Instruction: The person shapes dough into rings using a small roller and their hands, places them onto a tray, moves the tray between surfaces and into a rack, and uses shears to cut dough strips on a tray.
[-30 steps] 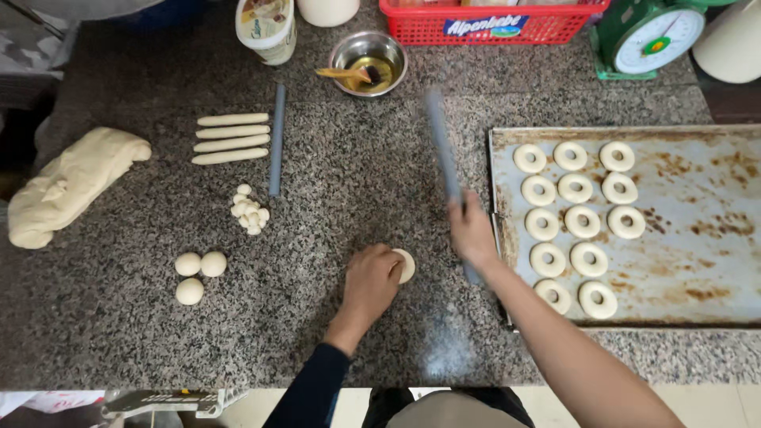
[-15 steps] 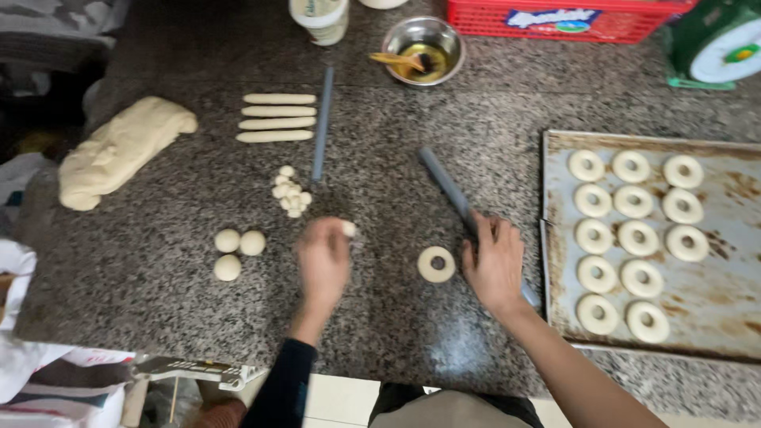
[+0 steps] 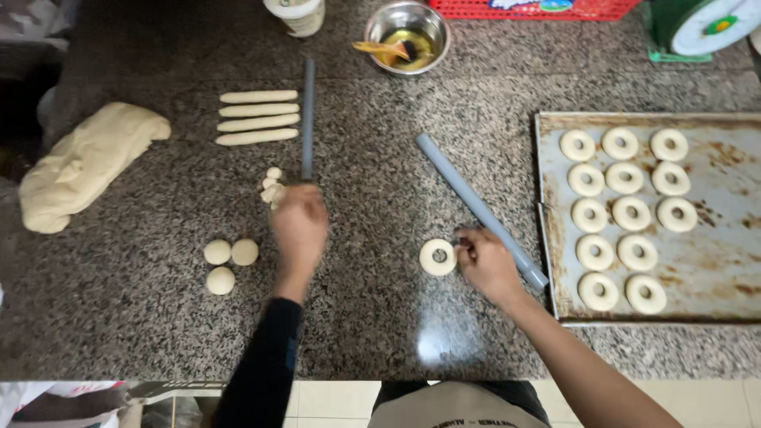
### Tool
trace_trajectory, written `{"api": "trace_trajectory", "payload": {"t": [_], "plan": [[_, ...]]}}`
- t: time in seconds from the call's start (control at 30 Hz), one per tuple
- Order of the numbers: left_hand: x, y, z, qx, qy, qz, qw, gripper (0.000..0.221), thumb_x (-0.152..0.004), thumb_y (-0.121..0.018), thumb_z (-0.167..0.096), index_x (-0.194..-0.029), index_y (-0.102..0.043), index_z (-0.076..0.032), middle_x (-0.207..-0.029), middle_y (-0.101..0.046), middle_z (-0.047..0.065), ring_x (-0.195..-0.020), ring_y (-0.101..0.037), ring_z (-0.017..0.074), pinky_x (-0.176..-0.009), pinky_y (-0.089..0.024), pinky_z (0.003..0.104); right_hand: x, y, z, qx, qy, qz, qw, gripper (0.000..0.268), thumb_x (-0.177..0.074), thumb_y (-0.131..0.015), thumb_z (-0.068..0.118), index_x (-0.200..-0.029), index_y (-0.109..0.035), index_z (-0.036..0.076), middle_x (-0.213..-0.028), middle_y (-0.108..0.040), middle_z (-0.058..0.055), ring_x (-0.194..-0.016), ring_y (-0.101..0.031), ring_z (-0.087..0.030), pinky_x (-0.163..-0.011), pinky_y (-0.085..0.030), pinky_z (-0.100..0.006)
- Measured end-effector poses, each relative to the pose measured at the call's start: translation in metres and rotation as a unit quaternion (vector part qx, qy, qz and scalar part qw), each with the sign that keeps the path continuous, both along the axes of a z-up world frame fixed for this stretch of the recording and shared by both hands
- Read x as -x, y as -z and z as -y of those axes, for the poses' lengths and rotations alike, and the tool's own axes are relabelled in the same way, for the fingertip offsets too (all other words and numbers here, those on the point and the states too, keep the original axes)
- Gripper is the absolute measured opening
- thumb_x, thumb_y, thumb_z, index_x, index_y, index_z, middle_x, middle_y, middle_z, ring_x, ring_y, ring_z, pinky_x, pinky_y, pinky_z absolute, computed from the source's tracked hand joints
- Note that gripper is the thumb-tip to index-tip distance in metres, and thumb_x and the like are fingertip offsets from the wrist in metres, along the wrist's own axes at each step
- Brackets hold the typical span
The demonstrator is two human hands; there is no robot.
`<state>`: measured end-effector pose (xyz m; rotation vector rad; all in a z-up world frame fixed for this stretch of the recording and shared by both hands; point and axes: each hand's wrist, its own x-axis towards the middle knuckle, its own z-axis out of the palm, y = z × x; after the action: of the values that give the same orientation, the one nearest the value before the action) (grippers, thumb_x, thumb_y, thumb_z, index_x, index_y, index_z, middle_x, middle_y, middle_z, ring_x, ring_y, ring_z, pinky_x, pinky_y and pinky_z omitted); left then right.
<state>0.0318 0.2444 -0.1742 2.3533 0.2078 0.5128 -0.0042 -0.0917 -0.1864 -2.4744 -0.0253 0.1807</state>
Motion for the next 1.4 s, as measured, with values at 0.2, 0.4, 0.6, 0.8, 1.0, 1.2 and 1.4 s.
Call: {"api": "trace_trajectory", "payload": {"t": [0.2, 0.4, 0.6, 0.8, 1.0, 1.2, 1.4], "plan": [[0.033, 0.012, 0.125, 0.014, 0.273, -0.081, 0.958, 0.02, -0.091, -0.066, -0.014, -0.105, -0.074, -0.001, -0.111, -0.066, 0.015, -0.099, -0.066, 0.0327, -0.084, -0.053, 0.045, 0.01, -0.012, -0.012, 0.056, -0.076, 0.069, 0.993, 0.026, -0.09, -0.072, 0.019, -0.113, -0.073, 0.007, -0.111, -0.068, -0.018, -0.099, -0.068, -0.037, -0.087, -0.056, -0.046], [0.038, 0.022, 0.16, -0.128, 0.294, -0.098, 0.942, 0.017, -0.093, -0.063, -0.015, -0.097, -0.071, 0.0, -0.106, -0.061, 0.013, -0.106, -0.058, 0.0298, -0.089, -0.048, 0.047, 0.008, -0.012, -0.029, 0.103, -0.03, 0.028, 0.994, 0.021, -0.084, -0.075, 0.016, -0.101, -0.069, 0.004, -0.106, -0.065, -0.017, -0.103, -0.065, -0.037, -0.089, -0.055, -0.046], [0.038, 0.008, 0.145, -0.003, 0.336, -0.202, 0.92, 0.016, -0.089, -0.071, -0.014, -0.1, -0.066, -0.003, -0.104, -0.063, 0.01, -0.103, -0.062, 0.0264, -0.089, -0.049, 0.043, 0.012, -0.005, -0.012, -0.134, -0.067, -0.086, 0.985, 0.018, -0.086, -0.071, 0.008, -0.099, -0.061, 0.002, -0.097, -0.068, -0.01, -0.085, -0.071, -0.019, -0.078, -0.063, -0.033], [0.042, 0.012, 0.142, 0.077, 0.311, -0.194, 0.927, 0.028, -0.084, -0.075, -0.01, -0.11, -0.067, -0.004, -0.11, -0.06, 0.012, -0.101, -0.063, 0.0304, -0.086, -0.051, 0.043, 0.017, -0.01, -0.005, -0.048, -0.097, -0.07, 0.992, 0.021, -0.086, -0.078, 0.01, -0.105, -0.07, 0.005, -0.101, -0.062, -0.01, -0.079, -0.066, -0.022, -0.074, -0.059, -0.035], [0.066, -0.01, 0.133, 0.075, 0.312, -0.18, 0.93, 0.017, -0.082, -0.079, -0.015, -0.095, -0.076, -0.005, -0.089, -0.071, 0.01, -0.09, -0.068, 0.0308, -0.081, -0.052, 0.045, 0.032, -0.007, 0.002, -0.17, -0.144, -0.005, 0.975, 0.022, -0.082, -0.079, 0.005, -0.103, -0.074, 0.004, -0.1, -0.07, -0.006, -0.084, -0.068, -0.019, -0.074, -0.058, -0.032], [0.083, -0.028, 0.171, 0.262, 0.214, -0.216, 0.916, 0.028, -0.085, -0.08, -0.019, -0.108, -0.075, -0.005, -0.095, -0.078, 0.008, -0.088, -0.074, 0.018, -0.078, -0.057, 0.034, 0.031, -0.009, 0.041, -0.416, -0.09, -0.179, 0.887, 0.029, -0.093, -0.072, 0.01, -0.122, -0.065, 0.006, -0.108, -0.073, -0.005, -0.1, -0.07, -0.011, -0.085, -0.058, -0.029], [0.07, -0.023, 0.305, 0.468, 0.17, -0.213, 0.84, 0.026, -0.091, -0.076, -0.017, -0.112, -0.074, -0.002, -0.099, -0.074, 0.002, -0.09, -0.07, 0.0101, -0.079, -0.057, 0.027, 0.01, -0.035, 0.169, -0.382, 0.054, -0.216, 0.897, 0.047, -0.09, -0.076, 0.016, -0.132, -0.057, 0.008, -0.103, -0.071, -0.006, -0.088, -0.063, -0.012, -0.073, -0.049, -0.03]]}}
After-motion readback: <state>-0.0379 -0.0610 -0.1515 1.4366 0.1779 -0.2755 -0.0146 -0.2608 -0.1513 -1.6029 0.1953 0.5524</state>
